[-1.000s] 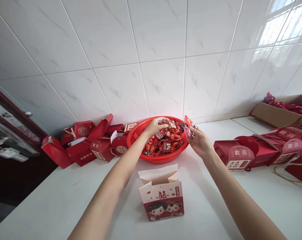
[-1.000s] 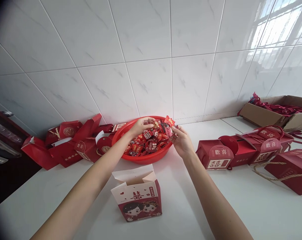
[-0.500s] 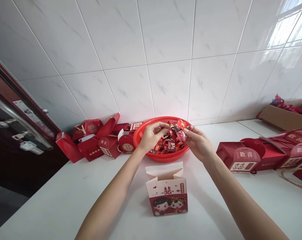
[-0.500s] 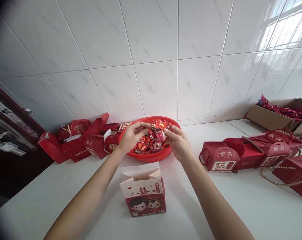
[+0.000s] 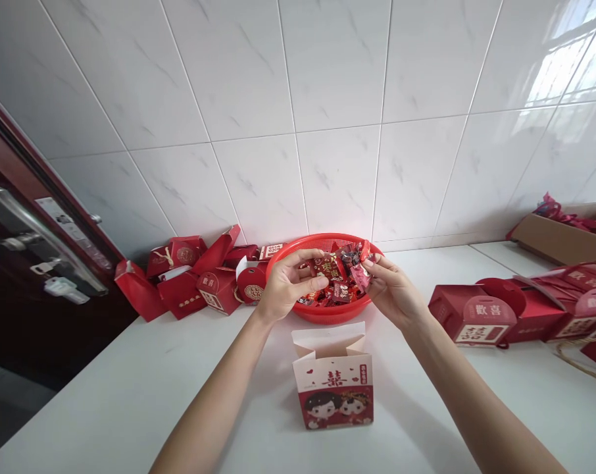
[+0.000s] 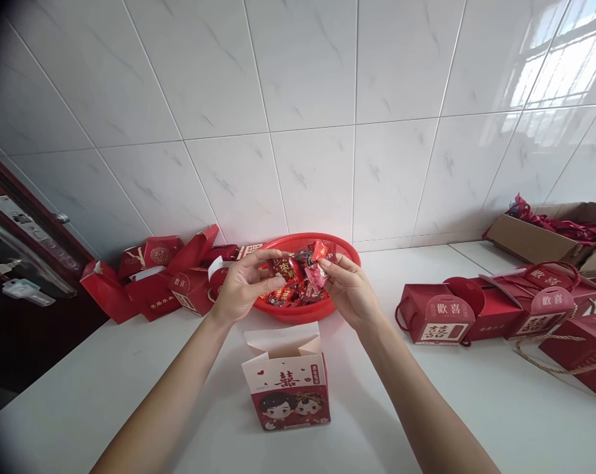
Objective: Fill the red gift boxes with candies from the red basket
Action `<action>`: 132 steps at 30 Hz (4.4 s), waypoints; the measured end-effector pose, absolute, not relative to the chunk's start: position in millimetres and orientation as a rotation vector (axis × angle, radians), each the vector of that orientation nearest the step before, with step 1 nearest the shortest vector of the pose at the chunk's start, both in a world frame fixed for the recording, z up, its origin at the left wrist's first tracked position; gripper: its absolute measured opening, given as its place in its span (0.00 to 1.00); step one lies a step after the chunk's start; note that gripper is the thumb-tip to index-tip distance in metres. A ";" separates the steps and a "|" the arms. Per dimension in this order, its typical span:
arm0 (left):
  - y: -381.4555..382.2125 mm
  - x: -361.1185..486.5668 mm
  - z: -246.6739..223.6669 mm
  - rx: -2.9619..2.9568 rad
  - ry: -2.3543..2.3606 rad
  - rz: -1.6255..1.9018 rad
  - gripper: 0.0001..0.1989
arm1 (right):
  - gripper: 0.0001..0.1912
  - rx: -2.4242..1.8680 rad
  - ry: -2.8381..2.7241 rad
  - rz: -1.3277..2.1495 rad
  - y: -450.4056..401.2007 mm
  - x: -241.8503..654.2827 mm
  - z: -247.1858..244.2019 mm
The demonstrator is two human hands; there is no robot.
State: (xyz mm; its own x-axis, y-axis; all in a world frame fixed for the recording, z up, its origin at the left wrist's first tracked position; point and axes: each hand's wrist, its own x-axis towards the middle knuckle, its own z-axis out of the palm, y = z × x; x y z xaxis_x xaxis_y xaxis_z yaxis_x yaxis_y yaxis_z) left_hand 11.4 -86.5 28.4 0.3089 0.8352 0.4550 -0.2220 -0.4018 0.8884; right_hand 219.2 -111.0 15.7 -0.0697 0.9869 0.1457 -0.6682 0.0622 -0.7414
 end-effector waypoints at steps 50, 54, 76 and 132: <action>-112.1 12.5 35.9 1.764 0.763 1.124 0.21 | 0.22 -0.785 -0.945 1.313 -130.3 203.4 23.9; -109.8 6.2 37.5 1.719 0.726 1.169 0.20 | 0.20 -0.733 -0.834 1.373 -126.2 214.9 27.6; -115.8 2.0 38.0 1.761 0.609 1.164 0.26 | 0.20 -0.754 -0.845 1.497 -130.1 215.7 30.5; -248.3 -2.8 24.3 1.865 1.215 0.919 0.28 | 0.09 -1.143 -2.161 0.813 -226.5 203.3 80.9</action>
State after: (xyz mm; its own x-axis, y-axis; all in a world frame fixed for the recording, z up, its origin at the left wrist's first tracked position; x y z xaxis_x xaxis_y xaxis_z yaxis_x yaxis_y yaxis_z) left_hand -2.8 -248.3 24.3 0.3026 0.9365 0.1773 0.4251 -0.2991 0.8543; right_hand 203.3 -226.5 80.9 -0.4814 0.8554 0.1912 0.5174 0.4534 -0.7257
